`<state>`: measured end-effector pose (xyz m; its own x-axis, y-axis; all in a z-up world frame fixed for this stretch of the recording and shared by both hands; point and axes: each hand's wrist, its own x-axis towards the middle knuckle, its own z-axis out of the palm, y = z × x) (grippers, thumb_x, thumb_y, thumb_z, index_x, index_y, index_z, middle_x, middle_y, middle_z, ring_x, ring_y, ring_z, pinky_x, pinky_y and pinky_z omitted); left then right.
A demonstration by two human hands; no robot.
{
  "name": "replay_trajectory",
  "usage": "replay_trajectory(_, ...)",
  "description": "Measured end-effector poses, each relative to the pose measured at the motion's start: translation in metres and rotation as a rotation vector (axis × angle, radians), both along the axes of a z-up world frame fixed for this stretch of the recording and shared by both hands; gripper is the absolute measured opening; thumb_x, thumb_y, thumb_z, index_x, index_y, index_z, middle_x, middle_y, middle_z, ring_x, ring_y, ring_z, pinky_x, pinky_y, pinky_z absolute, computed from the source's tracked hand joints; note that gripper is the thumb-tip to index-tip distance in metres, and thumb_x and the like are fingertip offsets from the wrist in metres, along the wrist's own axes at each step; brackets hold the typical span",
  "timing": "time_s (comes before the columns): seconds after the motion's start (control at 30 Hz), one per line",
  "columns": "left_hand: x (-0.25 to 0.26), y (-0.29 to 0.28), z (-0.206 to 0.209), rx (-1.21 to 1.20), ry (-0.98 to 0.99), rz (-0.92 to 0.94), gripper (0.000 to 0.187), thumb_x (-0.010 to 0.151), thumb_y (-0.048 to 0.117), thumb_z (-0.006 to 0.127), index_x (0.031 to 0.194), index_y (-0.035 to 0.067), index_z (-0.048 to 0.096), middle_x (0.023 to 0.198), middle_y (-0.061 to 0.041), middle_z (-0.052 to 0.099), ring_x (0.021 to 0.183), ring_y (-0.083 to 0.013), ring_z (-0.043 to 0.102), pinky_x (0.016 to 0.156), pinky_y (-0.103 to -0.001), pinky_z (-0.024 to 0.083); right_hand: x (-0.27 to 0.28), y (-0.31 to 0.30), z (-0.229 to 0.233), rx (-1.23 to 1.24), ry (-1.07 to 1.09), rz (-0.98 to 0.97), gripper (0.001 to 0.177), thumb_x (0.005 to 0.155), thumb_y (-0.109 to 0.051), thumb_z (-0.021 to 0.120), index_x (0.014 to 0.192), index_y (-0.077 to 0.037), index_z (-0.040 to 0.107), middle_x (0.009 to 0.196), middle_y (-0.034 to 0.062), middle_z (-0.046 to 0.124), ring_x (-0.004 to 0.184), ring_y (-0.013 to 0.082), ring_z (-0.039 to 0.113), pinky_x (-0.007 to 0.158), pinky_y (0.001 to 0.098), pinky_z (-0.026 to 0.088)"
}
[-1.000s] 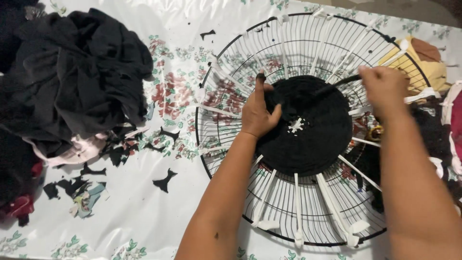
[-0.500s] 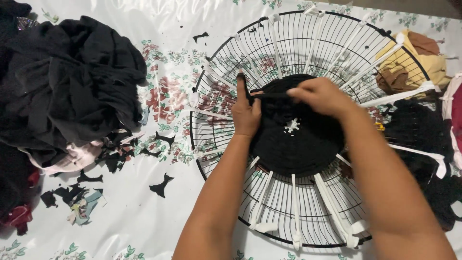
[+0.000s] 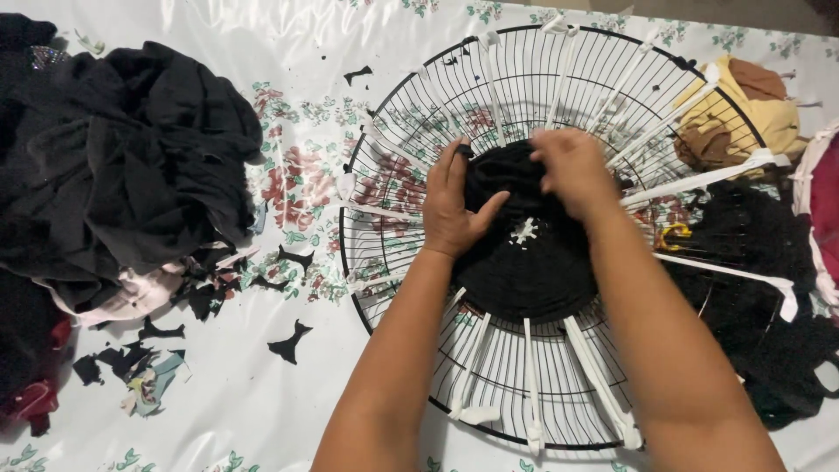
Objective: Weaving strips of black fabric through a fan guard to create a circular rug.
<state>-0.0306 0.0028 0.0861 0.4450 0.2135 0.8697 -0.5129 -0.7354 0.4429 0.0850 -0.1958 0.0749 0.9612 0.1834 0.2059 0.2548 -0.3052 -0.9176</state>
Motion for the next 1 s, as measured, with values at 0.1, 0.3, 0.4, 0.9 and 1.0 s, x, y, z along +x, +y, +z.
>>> replay_trajectory(0.1,0.019,-0.004,-0.061,-0.115,0.178,-0.135,0.085,0.079,0.013,0.078,0.155,0.013,0.04,0.12,-0.01,0.065,0.106,-0.0348,0.066,0.089,-0.04,0.058,-0.032,0.048,0.007,-0.486,-0.318,0.212,0.03,0.101,-0.027,0.063,0.107,0.001,0.071,0.121,0.018,0.063,0.109,0.0316,0.064,0.095,0.0428,0.052)
replay_trajectory(0.3,0.035,-0.006,-0.111,-0.134,0.324,-0.121,0.08,0.086,0.006,0.075,0.158,0.018,0.042,0.1,-0.007,0.072,0.084,-0.0293,0.069,0.076,-0.041,0.057,-0.009,0.027,0.002,-0.576,-0.224,0.436,0.032,0.103,-0.028,0.059,0.113,0.002,0.067,0.131,0.0169,0.056,0.118,0.0301,0.057,0.101,0.0395,0.047)
replay_trajectory(0.4,0.037,-0.006,-0.107,-0.212,0.364,-0.116,0.082,0.086,0.005,0.072,0.159,0.018,0.036,0.1,-0.002,0.078,0.076,-0.0273,0.069,0.07,-0.04,0.056,-0.021,0.016,0.063,-0.466,0.55,0.171,0.031,0.102,-0.035,0.061,0.106,-0.007,0.072,0.101,0.0146,0.065,0.088,0.0254,0.058,0.071,0.0361,0.048)
replay_trajectory(0.9,0.031,-0.007,-0.092,-0.2,0.387,-0.126,0.081,0.086,0.007,0.073,0.158,0.018,0.04,0.088,-0.008,0.074,0.075,-0.0276,0.07,0.069,-0.042,0.057,0.009,-0.046,0.009,1.213,0.334,-0.011,0.03,0.101,-0.026,0.057,0.093,0.001,0.07,0.096,0.0143,0.071,0.077,0.0194,0.071,0.071,0.029,0.062)
replay_trajectory(1.0,0.032,-0.007,-0.085,-0.182,0.348,-0.132,0.067,0.085,0.017,0.081,0.145,0.012,0.052,0.091,-0.013,0.072,0.078,-0.0313,0.068,0.071,-0.043,0.056,-0.021,0.013,0.004,0.716,0.164,0.045,0.014,0.101,-0.008,0.057,0.1,0.0,0.069,0.093,0.0117,0.073,0.077,0.0173,0.072,0.072,0.0322,0.063)
